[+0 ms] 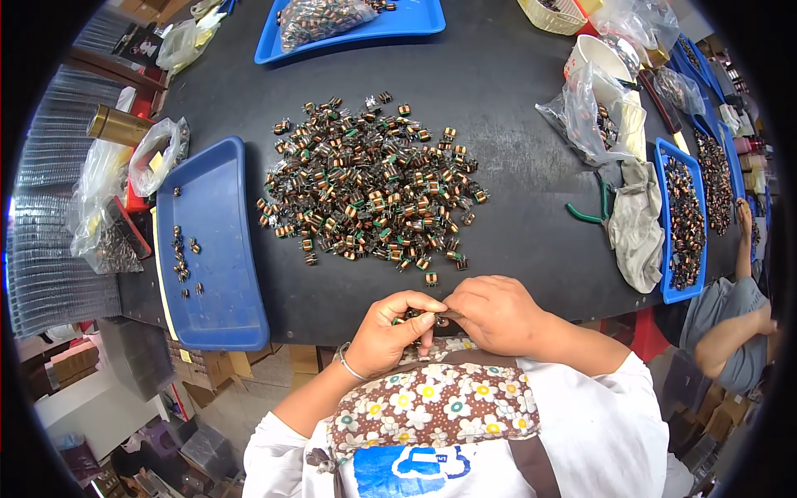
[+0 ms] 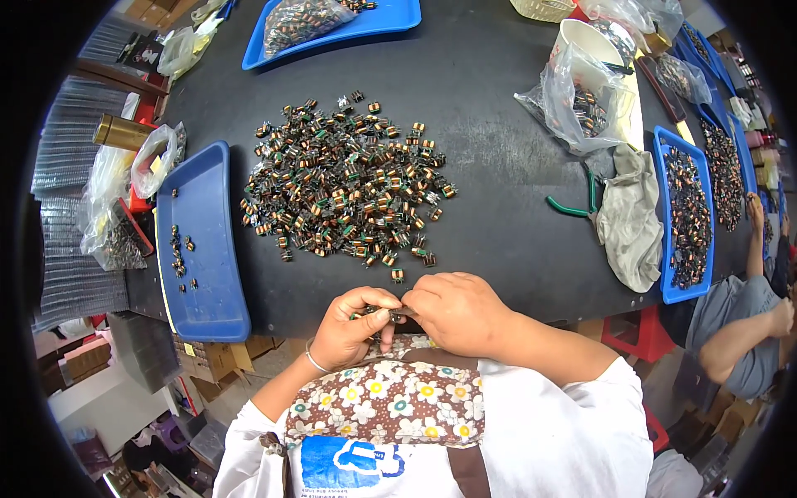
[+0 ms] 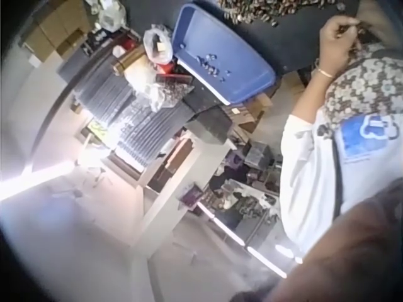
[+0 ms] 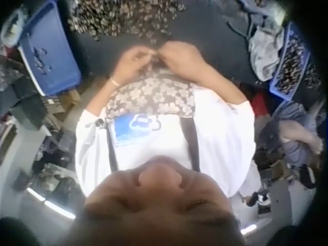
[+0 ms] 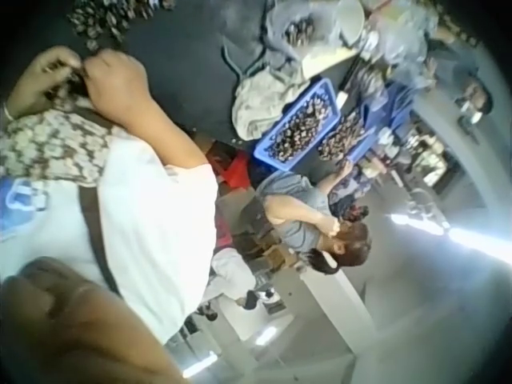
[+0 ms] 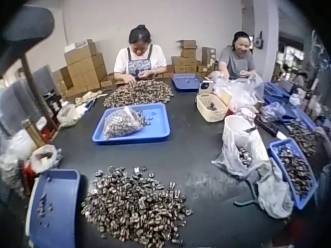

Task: The person assembles small metal parts onto plastic bases by hand, taking the parts from blue trays and attaching them to the bases.

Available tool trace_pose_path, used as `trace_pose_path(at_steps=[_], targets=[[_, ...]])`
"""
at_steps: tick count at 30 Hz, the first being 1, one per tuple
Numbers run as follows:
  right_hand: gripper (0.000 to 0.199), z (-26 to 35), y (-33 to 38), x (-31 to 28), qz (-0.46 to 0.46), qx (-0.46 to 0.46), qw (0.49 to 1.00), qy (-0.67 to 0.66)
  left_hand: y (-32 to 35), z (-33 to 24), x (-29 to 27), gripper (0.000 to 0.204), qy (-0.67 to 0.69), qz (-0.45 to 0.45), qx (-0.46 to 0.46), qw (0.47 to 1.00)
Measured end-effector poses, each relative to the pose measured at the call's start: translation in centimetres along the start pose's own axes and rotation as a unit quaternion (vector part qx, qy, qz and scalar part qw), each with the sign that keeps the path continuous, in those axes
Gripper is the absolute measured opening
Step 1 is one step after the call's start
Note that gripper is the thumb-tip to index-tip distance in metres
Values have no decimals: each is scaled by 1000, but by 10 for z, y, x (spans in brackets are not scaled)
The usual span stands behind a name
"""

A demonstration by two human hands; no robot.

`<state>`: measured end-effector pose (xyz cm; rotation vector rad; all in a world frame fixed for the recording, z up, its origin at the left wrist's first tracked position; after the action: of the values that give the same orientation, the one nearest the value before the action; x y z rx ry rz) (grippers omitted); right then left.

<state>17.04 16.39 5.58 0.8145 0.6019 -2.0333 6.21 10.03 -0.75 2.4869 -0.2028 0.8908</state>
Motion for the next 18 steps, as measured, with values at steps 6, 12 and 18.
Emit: trace_pose_path(at_steps=[6, 12, 18], targets=[[11, -4, 3, 1, -20, 28, 999, -13, -1, 0, -1, 13, 16, -6, 6, 1000], [17, 1, -1, 1, 16, -35, 999, 19, 0, 0, -1, 12, -25, -17, -15, 999], [14, -6, 0, -1, -23, 23, 999, -10, 2, -8, -1, 11, 14, -12, 3, 1000]])
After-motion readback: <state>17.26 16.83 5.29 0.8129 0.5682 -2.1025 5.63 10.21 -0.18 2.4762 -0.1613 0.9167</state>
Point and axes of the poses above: each hand's wrist, its own y-axis away from the middle knuckle, its own x-axis out of the palm, z = x × y, the point moved 7 cm from there along -y, towards the middle knuckle, and after that the axes turned 2 degrees about y, right-handed, at the moved point
